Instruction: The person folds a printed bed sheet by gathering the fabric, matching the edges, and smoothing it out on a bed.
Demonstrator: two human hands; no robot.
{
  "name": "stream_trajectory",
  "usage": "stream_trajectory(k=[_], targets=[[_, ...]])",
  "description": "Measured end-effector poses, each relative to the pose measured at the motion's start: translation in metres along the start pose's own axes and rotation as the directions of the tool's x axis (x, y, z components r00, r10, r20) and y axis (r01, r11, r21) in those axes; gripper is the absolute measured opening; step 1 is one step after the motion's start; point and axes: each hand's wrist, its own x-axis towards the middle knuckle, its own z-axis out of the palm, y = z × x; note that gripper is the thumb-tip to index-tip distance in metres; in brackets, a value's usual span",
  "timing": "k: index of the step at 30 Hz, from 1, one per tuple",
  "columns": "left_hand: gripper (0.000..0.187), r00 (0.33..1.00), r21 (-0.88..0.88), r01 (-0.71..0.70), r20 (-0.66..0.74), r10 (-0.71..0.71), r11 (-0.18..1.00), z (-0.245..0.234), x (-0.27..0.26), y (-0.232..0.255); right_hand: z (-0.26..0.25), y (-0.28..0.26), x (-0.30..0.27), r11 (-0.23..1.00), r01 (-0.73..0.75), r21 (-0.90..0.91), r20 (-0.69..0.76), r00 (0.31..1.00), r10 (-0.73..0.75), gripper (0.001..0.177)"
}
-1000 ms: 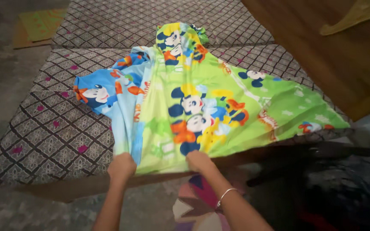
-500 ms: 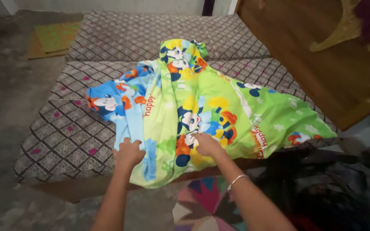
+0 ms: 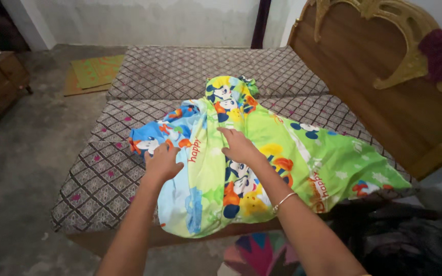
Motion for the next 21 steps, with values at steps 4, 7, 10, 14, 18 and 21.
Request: stream_trajectory(k=[4, 7, 10, 14, 18, 21], targets=[[0.068, 0.998, 0.048, -0.062, 0.004, 0.062, 0.997, -0.013, 0.039, -0.004, -0.016, -0.003, 0.035, 0.998, 0.069, -0.004, -0.032, 0.997, -0.069, 0.076], [0.071, 0.996, 0.053, -0.087, 0.005, 0.086, 0.995, -0.020, 0.078, -0.007, -0.021, 0.011, 0.068, 0.996, 0.087, -0.031, -0.048, 0.995, -0.088, 0.075], [0.072, 0.988, 0.071, -0.142, -0.055, 0.146, 0.987, -0.026, 0.117, -0.010, -0.021, 0.032, 0.104, 0.993, 0.102, -0.066, -0.075, 0.991, -0.107, 0.075], [0.067, 0.987, 0.124, -0.144, -0.050, 0.151, 0.982, -0.045, 0.157, -0.006, -0.017, 0.059, 0.151, 0.989, 0.074, -0.129, -0.060, 0.995, -0.082, 0.073], [0.064, 0.993, 0.126, -0.115, -0.016, 0.118, 0.985, -0.066, 0.180, -0.006, -0.013, 0.071, 0.183, 0.990, 0.077, -0.118, -0.055, 0.995, -0.084, 0.074], [0.061, 0.987, 0.149, -0.140, -0.061, 0.150, 0.979, -0.070, 0.200, -0.018, -0.010, 0.070, 0.205, 0.991, 0.063, -0.114, -0.035, 0.997, -0.067, 0.076]])
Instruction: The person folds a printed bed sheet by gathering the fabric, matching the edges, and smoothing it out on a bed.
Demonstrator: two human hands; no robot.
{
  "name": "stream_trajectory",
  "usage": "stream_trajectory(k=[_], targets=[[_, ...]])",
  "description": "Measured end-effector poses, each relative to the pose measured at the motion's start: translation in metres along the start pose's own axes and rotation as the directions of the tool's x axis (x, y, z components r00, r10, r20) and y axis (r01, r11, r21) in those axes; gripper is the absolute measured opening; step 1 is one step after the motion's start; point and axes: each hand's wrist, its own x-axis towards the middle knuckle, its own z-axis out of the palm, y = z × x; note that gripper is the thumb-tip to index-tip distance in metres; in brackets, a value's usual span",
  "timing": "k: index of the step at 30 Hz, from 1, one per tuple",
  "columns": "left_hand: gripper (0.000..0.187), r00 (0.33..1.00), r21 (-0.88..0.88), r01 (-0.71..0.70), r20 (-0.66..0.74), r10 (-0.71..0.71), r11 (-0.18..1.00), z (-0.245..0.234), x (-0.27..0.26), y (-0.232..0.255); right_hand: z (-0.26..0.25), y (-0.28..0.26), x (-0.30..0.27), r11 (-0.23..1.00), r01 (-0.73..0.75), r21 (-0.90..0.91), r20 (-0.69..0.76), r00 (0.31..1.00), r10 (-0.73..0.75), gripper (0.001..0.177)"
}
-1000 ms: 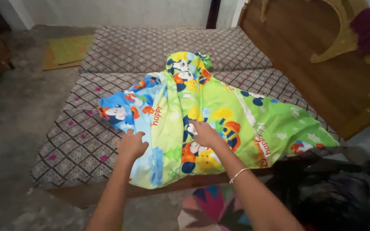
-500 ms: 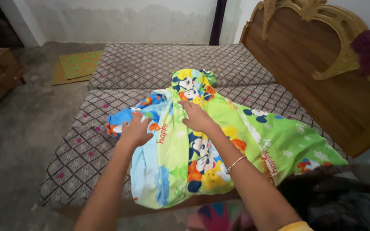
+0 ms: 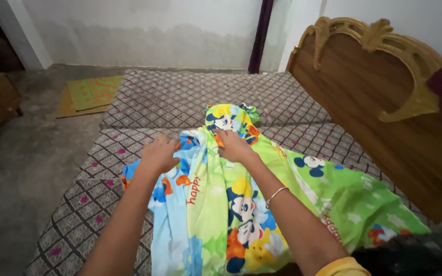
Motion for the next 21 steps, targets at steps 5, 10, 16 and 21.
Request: stream_trajectory(k=[5, 10, 16, 21], targets=[[0.065, 1.000, -0.012, 0.017, 0.010, -0.017, 1.000, 0.006, 0.026, -0.039, 0.011, -0.006, 0.044, 1.000, -0.020, -0.017, 0.033, 0.999, 0.021, 0.073], [0.061, 0.999, -0.009, -0.018, -0.040, 0.018, 1.000, 0.017, 0.055, -0.096, 0.038, -0.015, 0.095, 0.998, -0.015, -0.059, 0.003, 1.000, 0.016, 0.075], [0.065, 1.000, -0.061, 0.000, 0.013, 0.000, 0.998, 0.015, 0.091, -0.184, 0.070, -0.037, 0.151, 0.995, -0.100, -0.020, 0.018, 0.995, 0.101, 0.077], [0.066, 0.996, -0.026, -0.041, 0.072, 0.043, 0.999, 0.021, 0.116, -0.254, 0.098, -0.051, 0.182, 0.992, -0.125, 0.012, -0.030, 0.992, 0.125, 0.072]])
